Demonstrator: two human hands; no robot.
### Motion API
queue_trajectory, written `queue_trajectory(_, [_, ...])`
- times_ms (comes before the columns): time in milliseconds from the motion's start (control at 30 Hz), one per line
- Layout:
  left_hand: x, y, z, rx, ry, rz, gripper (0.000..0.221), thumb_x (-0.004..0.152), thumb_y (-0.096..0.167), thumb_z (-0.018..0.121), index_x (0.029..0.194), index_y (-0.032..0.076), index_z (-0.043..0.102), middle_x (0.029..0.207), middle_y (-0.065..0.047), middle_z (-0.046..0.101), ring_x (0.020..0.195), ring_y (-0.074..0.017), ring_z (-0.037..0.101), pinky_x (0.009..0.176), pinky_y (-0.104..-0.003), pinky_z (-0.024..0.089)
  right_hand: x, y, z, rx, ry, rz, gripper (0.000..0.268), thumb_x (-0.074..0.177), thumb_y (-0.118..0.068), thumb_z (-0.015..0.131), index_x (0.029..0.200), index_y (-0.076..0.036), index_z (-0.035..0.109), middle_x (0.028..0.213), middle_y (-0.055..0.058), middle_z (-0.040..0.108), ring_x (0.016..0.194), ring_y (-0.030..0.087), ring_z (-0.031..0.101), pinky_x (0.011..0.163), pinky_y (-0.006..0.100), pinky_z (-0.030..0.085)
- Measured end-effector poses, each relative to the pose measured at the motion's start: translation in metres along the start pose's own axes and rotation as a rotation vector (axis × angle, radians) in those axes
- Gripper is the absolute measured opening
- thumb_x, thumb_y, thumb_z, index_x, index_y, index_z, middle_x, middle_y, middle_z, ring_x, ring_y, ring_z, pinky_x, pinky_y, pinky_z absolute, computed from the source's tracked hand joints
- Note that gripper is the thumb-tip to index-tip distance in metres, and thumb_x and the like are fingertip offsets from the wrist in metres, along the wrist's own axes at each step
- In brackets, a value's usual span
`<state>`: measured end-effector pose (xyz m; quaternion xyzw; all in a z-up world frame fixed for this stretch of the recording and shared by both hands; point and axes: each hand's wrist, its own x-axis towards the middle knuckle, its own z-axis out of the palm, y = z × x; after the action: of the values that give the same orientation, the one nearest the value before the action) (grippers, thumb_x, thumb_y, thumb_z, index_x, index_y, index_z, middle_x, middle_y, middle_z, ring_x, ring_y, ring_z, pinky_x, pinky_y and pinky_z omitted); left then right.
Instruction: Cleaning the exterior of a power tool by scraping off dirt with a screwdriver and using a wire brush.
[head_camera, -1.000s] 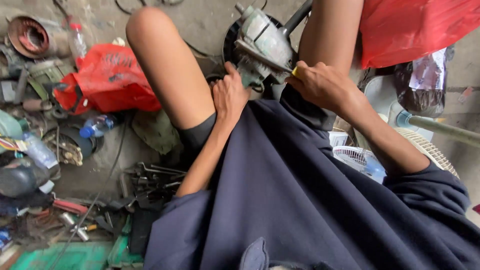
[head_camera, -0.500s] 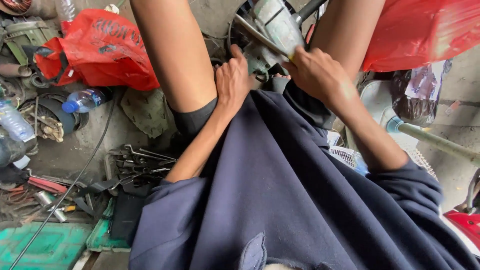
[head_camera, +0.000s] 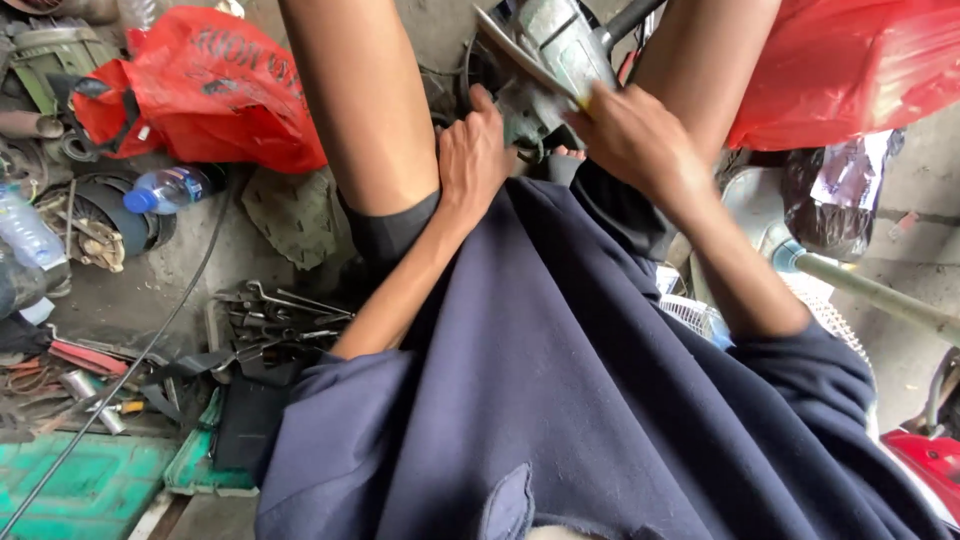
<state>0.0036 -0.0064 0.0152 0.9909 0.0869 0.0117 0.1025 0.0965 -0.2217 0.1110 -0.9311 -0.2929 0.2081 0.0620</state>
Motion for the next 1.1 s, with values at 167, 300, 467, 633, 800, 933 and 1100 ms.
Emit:
queue_trajectory(167, [-0.003, -0.003, -0.008, -0.093, -0.074, -0.008, 0.075, 0.081, 0.034, 0.105, 0.122, -0.008, 0.058, 0.067, -0.011, 0.079, 0.049, -0.0253, 0.076, 0.055, -0.035, 0.060, 0.019, 0.005, -0.033, 0.153, 0.023, -0.091, 0.047, 0.132, -0.037, 0.076, 0.110, 0.004, 0.068, 0.082, 0.024, 0.077, 0.065, 0.052, 0.072, 0.061, 0.062, 0.054])
queue_trajectory(300, [0.000, -0.007, 0.004, -0.071, -0.084, -0.021, 0.082, 0.086, 0.032, 0.100, 0.138, -0.015, 0.058, 0.071, -0.010, 0.080, 0.049, -0.0248, 0.074, 0.055, -0.035, 0.060, -0.031, 0.048, -0.072, -0.030, 0.076, -0.149, 0.043, 0.140, -0.023, 0.078, 0.109, 0.005, 0.072, 0.079, 0.019, 0.073, 0.054, 0.036, 0.069, 0.055, 0.050, 0.053])
queue_trajectory(467, [-0.006, -0.008, 0.005, -0.162, -0.141, -0.011, 0.095, 0.091, 0.038, 0.099, 0.149, -0.021, 0.052, 0.078, -0.016, 0.081, 0.052, -0.0277, 0.073, 0.056, -0.039, 0.060, -0.074, 0.062, -0.079, 0.065, -0.021, 0.119, 0.063, 0.146, -0.038, 0.071, 0.100, 0.006, 0.062, 0.065, 0.015, 0.063, 0.044, 0.027, 0.057, 0.044, 0.045, 0.043])
queue_trajectory(633, [0.004, 0.018, -0.119, -0.239, -0.244, -0.023, 0.130, 0.099, 0.080, 0.090, 0.167, -0.019, 0.041, 0.096, -0.019, 0.078, 0.081, -0.0297, 0.073, 0.080, -0.046, 0.062, -0.086, 0.062, -0.054, 0.234, -0.066, 0.247, 0.055, 0.141, -0.035, 0.065, 0.098, -0.002, 0.059, 0.060, 0.002, 0.046, 0.040, 0.017, 0.039, 0.035, 0.038, 0.031])
queue_trajectory(800, [-0.006, 0.032, -0.340, -1.110, 0.065, 0.569, 0.079, 0.098, 0.064, 0.075, 0.115, -0.012, 0.067, 0.127, -0.018, 0.081, 0.071, -0.0238, 0.066, 0.075, -0.045, 0.062, -0.086, 0.052, -0.046, 0.231, 0.068, 0.132, 0.044, 0.138, -0.019, 0.079, 0.108, 0.009, 0.061, 0.074, 0.025, 0.068, 0.051, 0.042, 0.059, 0.057, 0.056, 0.046])
queue_trajectory(933, [-0.025, 0.034, -0.372, -1.142, -0.011, 0.629, 0.079, 0.123, 0.060, 0.039, 0.154, -0.006, 0.071, 0.094, -0.001, 0.078, 0.071, -0.0163, 0.057, 0.078, -0.039, 0.059, -0.084, 0.042, -0.049, 0.198, 0.060, 0.183, 0.051, 0.140, -0.029, 0.078, 0.108, 0.006, 0.059, 0.079, 0.022, 0.068, 0.061, 0.042, 0.061, 0.065, 0.057, 0.049])
queue_trajectory(1100, [-0.038, 0.045, -0.392, -1.170, 0.017, 0.503, 0.041, 0.106, 0.014, 0.067, 0.138, -0.011, 0.075, 0.108, -0.018, 0.080, 0.079, -0.0274, 0.059, 0.089, -0.044, 0.062, -0.085, 0.039, -0.043, 0.207, 0.053, 0.167, 0.049, 0.139, -0.029, 0.078, 0.108, 0.005, 0.060, 0.079, 0.022, 0.068, 0.061, 0.041, 0.061, 0.064, 0.056, 0.049])
